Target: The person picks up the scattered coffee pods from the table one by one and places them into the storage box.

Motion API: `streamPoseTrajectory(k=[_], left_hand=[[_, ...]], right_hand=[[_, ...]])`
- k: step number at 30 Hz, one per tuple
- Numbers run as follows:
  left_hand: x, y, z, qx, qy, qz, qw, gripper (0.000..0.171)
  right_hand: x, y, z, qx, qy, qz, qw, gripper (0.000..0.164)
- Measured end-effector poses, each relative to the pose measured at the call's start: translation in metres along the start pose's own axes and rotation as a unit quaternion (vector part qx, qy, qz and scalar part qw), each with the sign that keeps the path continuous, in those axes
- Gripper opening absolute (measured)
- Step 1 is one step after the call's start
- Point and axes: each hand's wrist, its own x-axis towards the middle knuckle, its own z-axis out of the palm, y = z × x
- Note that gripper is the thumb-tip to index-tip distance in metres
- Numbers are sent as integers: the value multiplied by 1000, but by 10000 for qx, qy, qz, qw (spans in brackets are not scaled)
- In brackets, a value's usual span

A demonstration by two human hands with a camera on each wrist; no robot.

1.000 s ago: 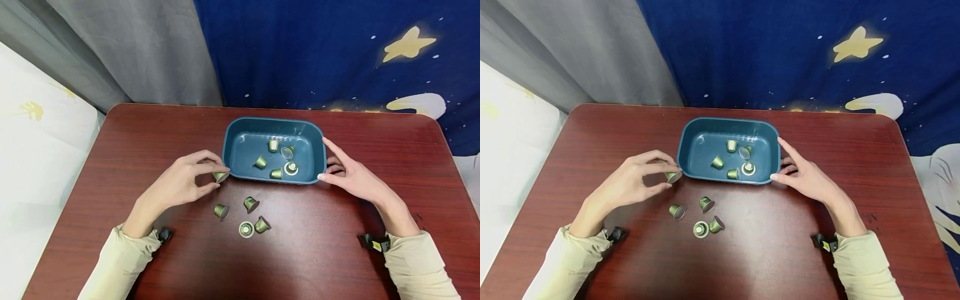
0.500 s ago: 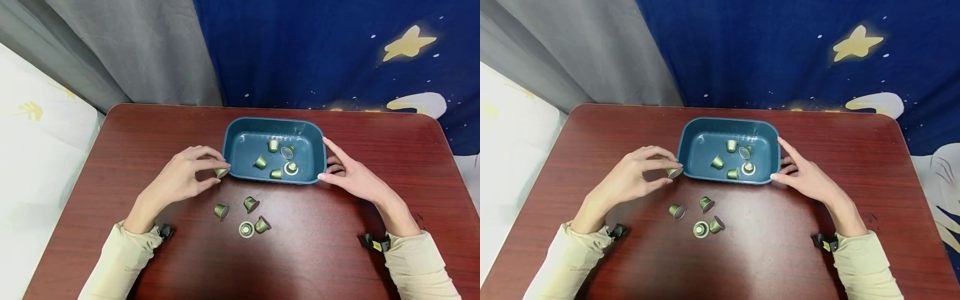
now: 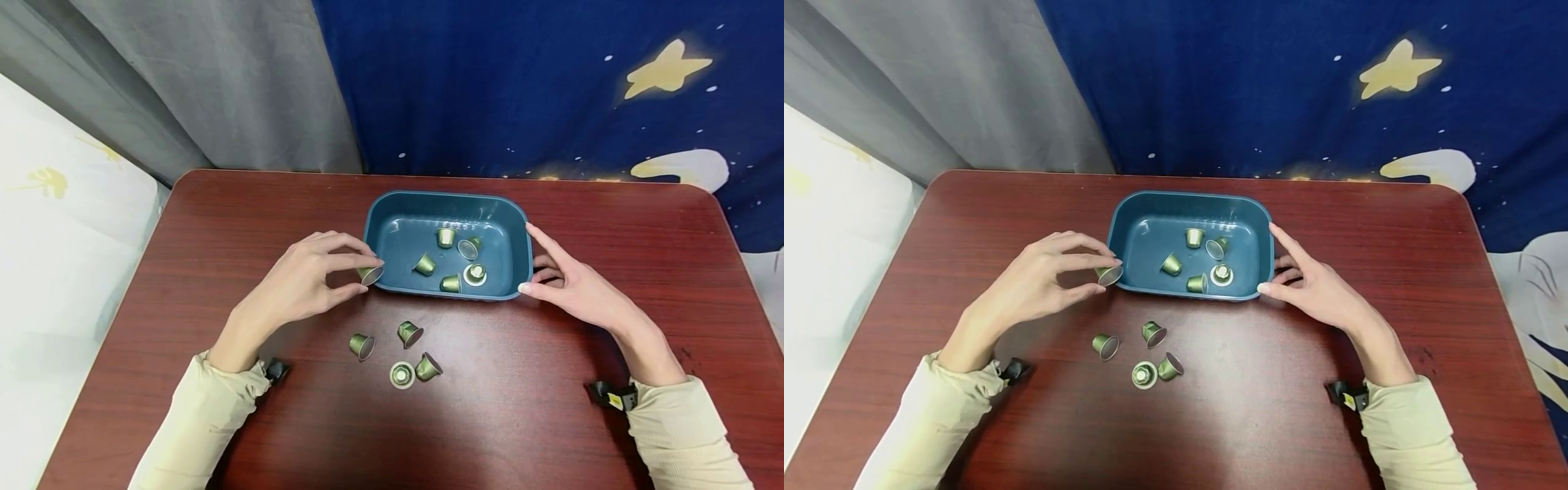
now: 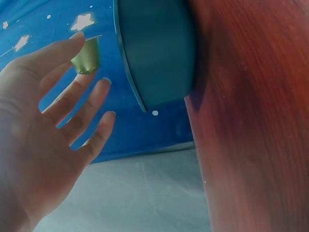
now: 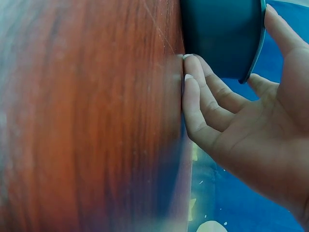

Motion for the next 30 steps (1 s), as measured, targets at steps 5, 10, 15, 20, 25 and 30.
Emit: streamPoseTrajectory(k=[5,10,15,20,25,30], left_hand=[[4,-2,-1,56,22,65,10000,37],[8,-2,0,173,4,77,9998,37],[14,-3,2,197,-45,74,9998,38],[20,-6,3,131,-57,25,9999,39],[22,-8,4,102,-135,-15,9999,39],[24,-10,5,137,-136,40,9998,37]], right_hand=[[0,0,-1,-8,9,14,10000,90],[0,1,1,6,1,70,10000,90],[-1,0,0,-56,16,63,10000,90],[-1,0,0,-84,5,90,9999,90],[-1,0,0,-90,-12,119,9999,90],[0,0,0,-92,-20,72,9999,91]])
